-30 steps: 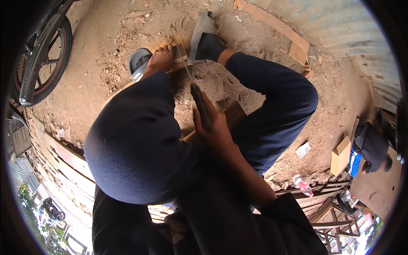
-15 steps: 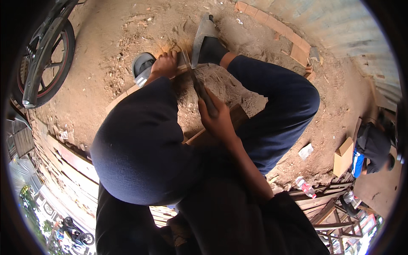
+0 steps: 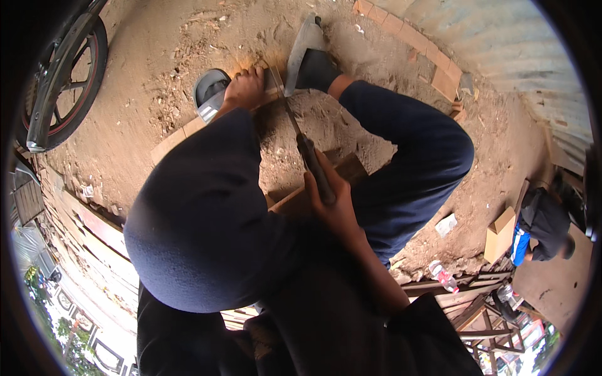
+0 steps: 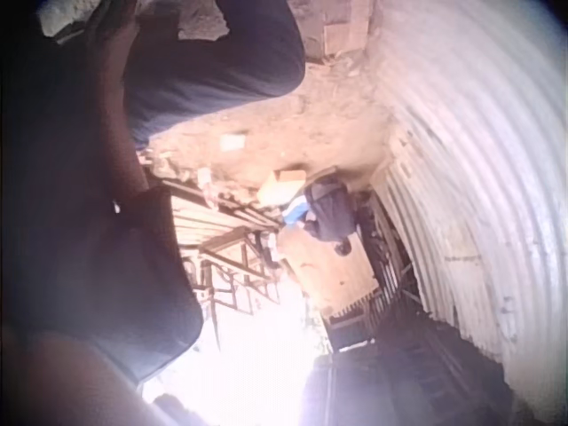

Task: The person sits on the ground and uses a hand saw to cut a small piece of wood held between their feet. They maintain a steady sawing motion throughout the clip, producing sawdust as they work.

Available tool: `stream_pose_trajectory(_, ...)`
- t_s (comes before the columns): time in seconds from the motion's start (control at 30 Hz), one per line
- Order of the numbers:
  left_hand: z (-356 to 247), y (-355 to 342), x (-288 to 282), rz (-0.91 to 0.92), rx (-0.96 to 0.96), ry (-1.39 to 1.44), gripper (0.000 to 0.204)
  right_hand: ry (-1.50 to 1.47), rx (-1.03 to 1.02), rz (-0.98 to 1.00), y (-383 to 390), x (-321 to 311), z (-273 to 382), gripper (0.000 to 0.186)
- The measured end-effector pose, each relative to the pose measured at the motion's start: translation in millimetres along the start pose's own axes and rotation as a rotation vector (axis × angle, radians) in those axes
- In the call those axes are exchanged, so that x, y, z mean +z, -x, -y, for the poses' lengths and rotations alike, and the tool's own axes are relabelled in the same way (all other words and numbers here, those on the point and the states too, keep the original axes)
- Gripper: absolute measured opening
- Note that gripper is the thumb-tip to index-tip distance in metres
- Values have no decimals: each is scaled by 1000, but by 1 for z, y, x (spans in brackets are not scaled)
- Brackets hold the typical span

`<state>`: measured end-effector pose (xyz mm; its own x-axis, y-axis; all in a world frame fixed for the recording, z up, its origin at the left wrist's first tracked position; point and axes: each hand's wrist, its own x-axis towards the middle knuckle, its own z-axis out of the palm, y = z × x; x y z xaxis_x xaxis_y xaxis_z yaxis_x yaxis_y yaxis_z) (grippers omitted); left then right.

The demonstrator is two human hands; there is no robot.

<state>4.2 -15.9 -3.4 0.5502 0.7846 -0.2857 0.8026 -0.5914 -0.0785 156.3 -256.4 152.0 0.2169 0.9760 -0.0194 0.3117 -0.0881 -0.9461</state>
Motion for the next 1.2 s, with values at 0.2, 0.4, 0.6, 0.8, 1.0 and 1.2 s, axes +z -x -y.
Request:
stream_pose_trajectory(0.2,-12,-5,-6,-18,43,87,82,-19,278,139,-58,2,1,45)
stream_pose_trajectory(0.4,4,6,-7,-58,36,26,86,-58,11,37,-19,-1,-4,42)
stream_pose_trajectory(0.6,-4,-11,-3,-28,123,3,83,-139,385,165,-56,-1,0,44)
stream_pose_trajectory(0.8,2,4,-8,-45,8,12,87,-41,-42,-35,-23,15,-4,39)
stream_pose_trajectory(1.0,2,-10,14,-90,107,-28,93,-13,85,-37,-25,10,-15,46)
stream_pose_trajectory(1.2,-4,-7,-4,-18,57,90,87,-134,279,67,-28,-8,-6,50)
